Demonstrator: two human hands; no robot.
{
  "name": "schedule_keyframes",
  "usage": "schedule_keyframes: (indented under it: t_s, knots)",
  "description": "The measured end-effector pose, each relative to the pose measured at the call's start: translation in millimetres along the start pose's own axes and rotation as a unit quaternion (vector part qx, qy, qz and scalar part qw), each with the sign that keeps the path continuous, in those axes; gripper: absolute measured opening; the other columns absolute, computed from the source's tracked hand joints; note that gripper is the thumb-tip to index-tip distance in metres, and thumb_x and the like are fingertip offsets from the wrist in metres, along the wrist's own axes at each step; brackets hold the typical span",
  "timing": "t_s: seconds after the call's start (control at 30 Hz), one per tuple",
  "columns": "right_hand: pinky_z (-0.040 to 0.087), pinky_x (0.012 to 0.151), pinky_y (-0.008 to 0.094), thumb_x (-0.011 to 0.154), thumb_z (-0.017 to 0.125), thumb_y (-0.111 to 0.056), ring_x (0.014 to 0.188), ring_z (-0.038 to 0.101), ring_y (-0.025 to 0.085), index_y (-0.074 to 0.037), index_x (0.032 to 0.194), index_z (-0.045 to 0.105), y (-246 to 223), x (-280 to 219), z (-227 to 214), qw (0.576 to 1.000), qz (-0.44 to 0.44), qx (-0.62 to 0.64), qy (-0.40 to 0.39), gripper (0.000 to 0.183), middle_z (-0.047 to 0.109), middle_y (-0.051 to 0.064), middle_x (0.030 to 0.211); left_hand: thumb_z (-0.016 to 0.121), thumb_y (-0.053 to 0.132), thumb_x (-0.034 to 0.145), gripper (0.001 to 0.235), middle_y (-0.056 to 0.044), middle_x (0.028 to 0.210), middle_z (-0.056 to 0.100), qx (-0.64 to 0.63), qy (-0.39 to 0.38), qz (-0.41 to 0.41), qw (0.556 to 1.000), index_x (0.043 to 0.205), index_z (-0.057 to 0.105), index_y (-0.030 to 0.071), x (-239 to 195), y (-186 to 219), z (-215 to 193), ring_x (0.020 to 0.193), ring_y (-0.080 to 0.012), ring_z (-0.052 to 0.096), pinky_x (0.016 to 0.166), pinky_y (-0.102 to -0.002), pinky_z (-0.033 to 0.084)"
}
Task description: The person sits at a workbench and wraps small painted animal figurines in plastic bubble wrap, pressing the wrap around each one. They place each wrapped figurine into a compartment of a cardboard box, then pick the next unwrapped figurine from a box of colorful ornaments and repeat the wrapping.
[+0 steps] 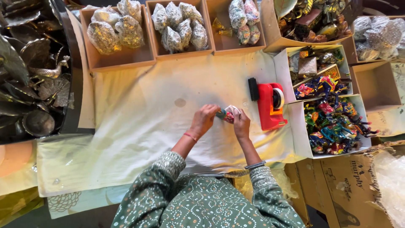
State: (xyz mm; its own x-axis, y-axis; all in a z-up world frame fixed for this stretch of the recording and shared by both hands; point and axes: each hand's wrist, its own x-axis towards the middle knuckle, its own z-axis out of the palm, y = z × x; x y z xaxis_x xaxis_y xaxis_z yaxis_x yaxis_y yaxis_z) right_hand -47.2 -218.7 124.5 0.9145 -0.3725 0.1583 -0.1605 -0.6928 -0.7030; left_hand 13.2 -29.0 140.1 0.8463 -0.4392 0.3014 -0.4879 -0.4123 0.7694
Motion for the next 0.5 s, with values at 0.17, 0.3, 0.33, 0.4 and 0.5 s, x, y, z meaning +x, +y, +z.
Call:
schedule_keyframes:
  t_s: [0.17, 0.3, 0.33, 0.4, 0.5]
  knots:
    - [0.053, 0.079, 0.035, 0.106, 0.052, -0.031, 0.085, 0.065, 0.02, -0.003, 0.113, 0.068, 25, -22, 26, 0.983, 0.124, 0.139, 0.006, 0.033, 0.071, 0.012, 0.092, 0.067, 0.012, 0.087, 0.048, -0.016, 0.116, 0.067, -0.009, 0.063, -0.125, 0.99, 0.133, 0.057, 0.005, 36, 0, 0, 0.101, -0.0361, 0.065, 0.082, -0.046, 0.054]
    - [0.053, 0.08, 0.035, 0.107, 0.051, -0.031, 0.086, 0.064, 0.02, -0.002, 0.114, 0.068, 35, -46, 54, 0.971, 0.162, 0.164, 0.07, 0.034, 0.071, 0.012, 0.094, 0.046, 0.031, 0.11, 0.044, -0.018, 0.137, 0.061, -0.118, 0.063, -0.224, 0.965, 0.145, 0.049, 0.005, -22, -78, 99, 0.124, -0.0344, 0.059, 0.106, -0.042, 0.047]
    - [0.053, 0.08, 0.035, 0.107, 0.051, -0.031, 0.086, 0.064, 0.02, -0.002, 0.114, 0.068, 30, -48, 60, 0.97, 0.163, 0.165, 0.069, 0.034, 0.071, 0.012, 0.094, 0.046, 0.031, 0.11, 0.044, -0.018, 0.137, 0.061, -0.116, 0.062, -0.225, 0.965, 0.145, 0.049, 0.005, -33, -77, 110, 0.124, -0.0344, 0.059, 0.106, -0.042, 0.047]
    - [0.052, 0.083, 0.035, 0.107, 0.051, -0.031, 0.092, 0.065, 0.02, -0.001, 0.119, 0.066, 19, -52, 72, 0.968, 0.142, 0.18, 0.098, 0.036, 0.071, 0.013, 0.102, 0.031, 0.038, 0.116, 0.054, -0.016, 0.155, 0.046, -0.308, 0.066, -0.228, 0.921, 0.156, 0.039, 0.003, -56, -77, 132, 0.146, -0.0287, 0.041, 0.122, -0.038, 0.032]
    - [0.053, 0.082, 0.034, 0.106, 0.051, -0.031, 0.092, 0.067, 0.018, -0.001, 0.123, 0.064, -7, -44, 78, 0.968, 0.13, 0.194, 0.093, 0.037, 0.072, 0.011, 0.104, 0.029, 0.045, 0.112, 0.062, -0.012, 0.163, 0.038, -0.427, 0.058, -0.259, 0.865, 0.158, 0.033, 0.004, -31, -28, 82, 0.152, -0.021, 0.031, 0.123, -0.034, 0.025]
